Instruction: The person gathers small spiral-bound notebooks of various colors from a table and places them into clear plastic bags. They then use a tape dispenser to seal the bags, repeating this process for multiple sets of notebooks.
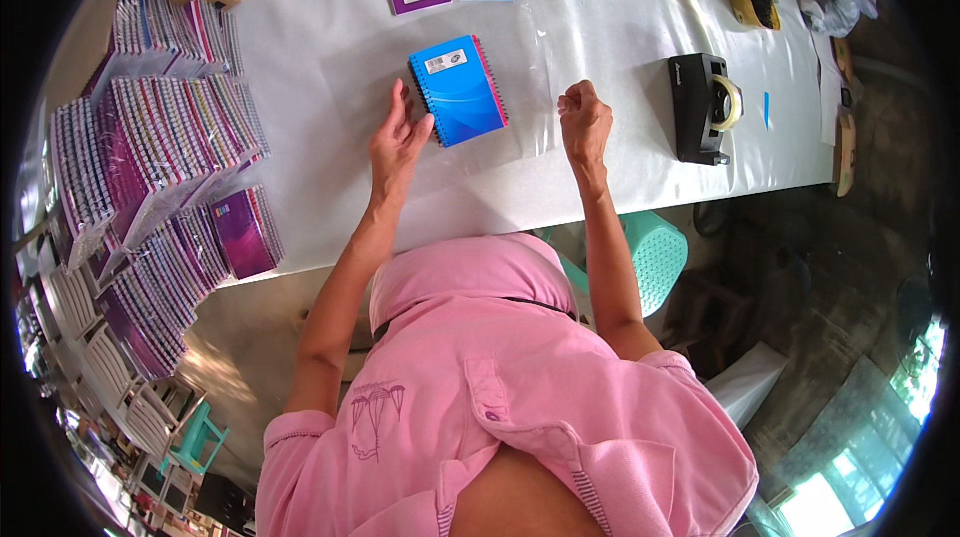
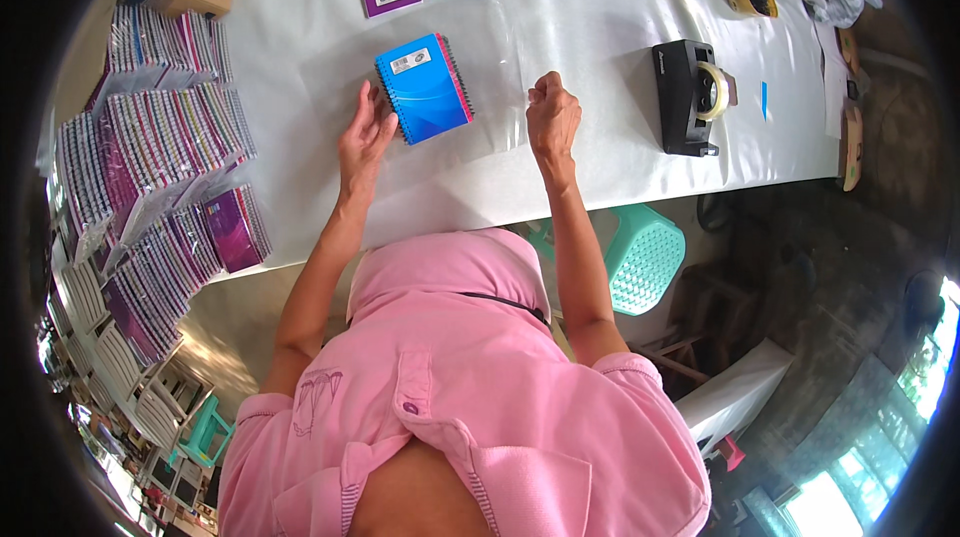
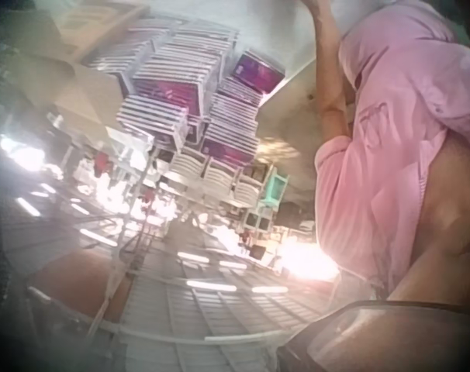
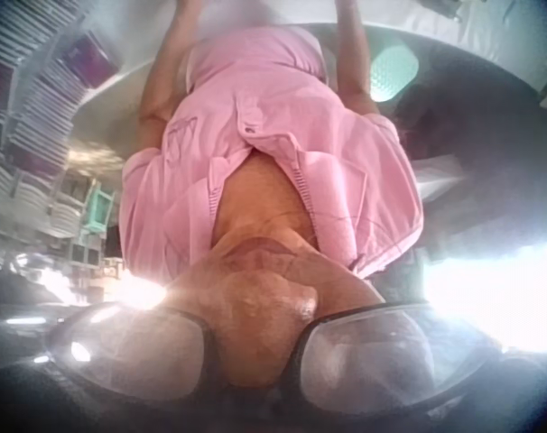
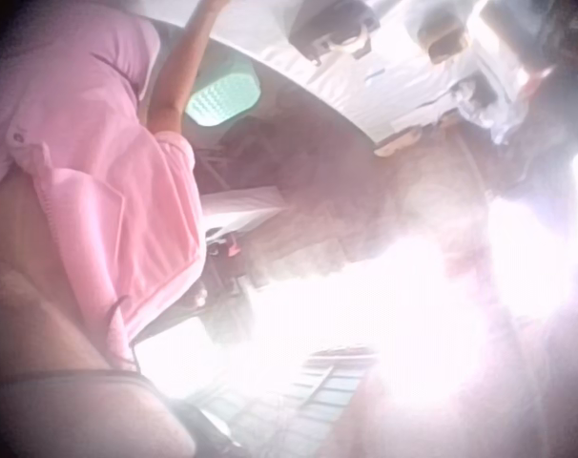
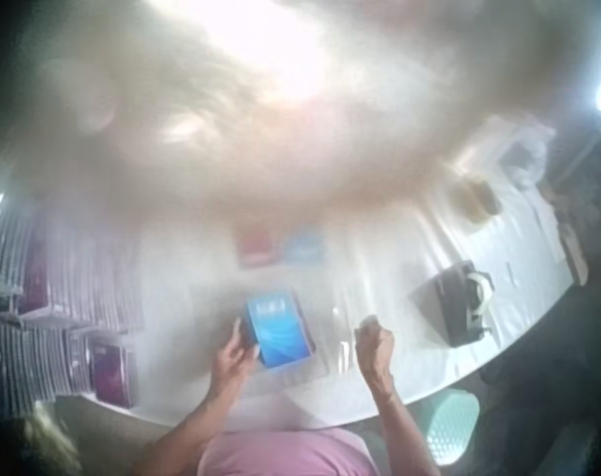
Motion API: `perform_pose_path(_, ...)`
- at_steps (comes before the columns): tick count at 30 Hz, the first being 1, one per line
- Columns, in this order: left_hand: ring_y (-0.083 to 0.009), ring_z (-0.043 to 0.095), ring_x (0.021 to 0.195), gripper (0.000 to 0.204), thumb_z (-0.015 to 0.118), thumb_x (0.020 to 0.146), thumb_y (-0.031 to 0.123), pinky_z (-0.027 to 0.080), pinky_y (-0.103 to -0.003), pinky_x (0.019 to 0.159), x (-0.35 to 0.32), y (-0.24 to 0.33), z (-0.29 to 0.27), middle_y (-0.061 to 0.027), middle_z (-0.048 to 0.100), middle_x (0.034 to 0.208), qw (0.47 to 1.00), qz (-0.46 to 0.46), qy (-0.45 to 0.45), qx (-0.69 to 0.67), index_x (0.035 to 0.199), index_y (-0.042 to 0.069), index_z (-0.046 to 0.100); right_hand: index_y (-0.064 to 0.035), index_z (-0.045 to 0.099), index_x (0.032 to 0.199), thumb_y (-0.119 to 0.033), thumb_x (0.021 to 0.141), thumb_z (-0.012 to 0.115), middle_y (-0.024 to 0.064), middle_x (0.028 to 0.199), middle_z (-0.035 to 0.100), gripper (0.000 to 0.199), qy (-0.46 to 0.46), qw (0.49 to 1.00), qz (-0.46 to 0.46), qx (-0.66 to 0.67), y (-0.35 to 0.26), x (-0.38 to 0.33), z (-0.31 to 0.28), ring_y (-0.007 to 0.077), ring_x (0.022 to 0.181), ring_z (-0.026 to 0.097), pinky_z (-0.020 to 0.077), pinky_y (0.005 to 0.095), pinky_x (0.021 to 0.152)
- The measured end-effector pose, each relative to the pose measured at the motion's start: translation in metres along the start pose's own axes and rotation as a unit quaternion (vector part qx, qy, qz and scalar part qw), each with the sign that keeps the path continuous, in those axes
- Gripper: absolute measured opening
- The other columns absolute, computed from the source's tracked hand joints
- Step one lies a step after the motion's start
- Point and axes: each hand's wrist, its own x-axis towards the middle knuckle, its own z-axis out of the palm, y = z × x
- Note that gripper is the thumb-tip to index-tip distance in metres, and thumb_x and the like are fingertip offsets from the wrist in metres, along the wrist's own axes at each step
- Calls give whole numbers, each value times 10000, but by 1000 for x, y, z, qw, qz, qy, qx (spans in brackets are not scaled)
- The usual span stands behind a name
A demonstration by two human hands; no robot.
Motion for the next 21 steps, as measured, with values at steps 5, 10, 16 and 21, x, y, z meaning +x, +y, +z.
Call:
perform_pose_path(5,-163,464,1170,855,679,869,132,399,-280,1005,10,7,11,-109,429,1336,1000,23,9,10,1487,29,97,-39,612,869,22,711,632,154,1019,624,171,204,938,-214,-181,-53,-22,-18,290,963,590,432,385,792)
perform_pose_path(10,-148,487,1086,787,624,916,275,423,-264,911,19,4,25,-94,490,1245,998,31,-24,-39,1479,30,132,-13,593,901,71,680,582,126,1138,600,237,18,948,-317,-6,-89,-60,11,285,1098,531,403,401,910)
perform_pose_path(16,-182,507,1069,840,700,849,306,437,-292,906,16,5,41,-124,480,1230,999,2,28,16,1444,7,190,-39,616,881,22,701,608,88,1126,616,190,-78,920,-384,3,-89,-61,11,274,1082,547,404,408,926)
perform_pose_path(21,-296,408,1261,884,721,818,246,372,-357,1032,19,-15,44,-215,330,1410,988,51,64,127,1455,3,159,-36,637,933,-105,865,633,83,997,672,97,-280,889,-299,207,-73,-36,-22,258,991,619,441,394,913)
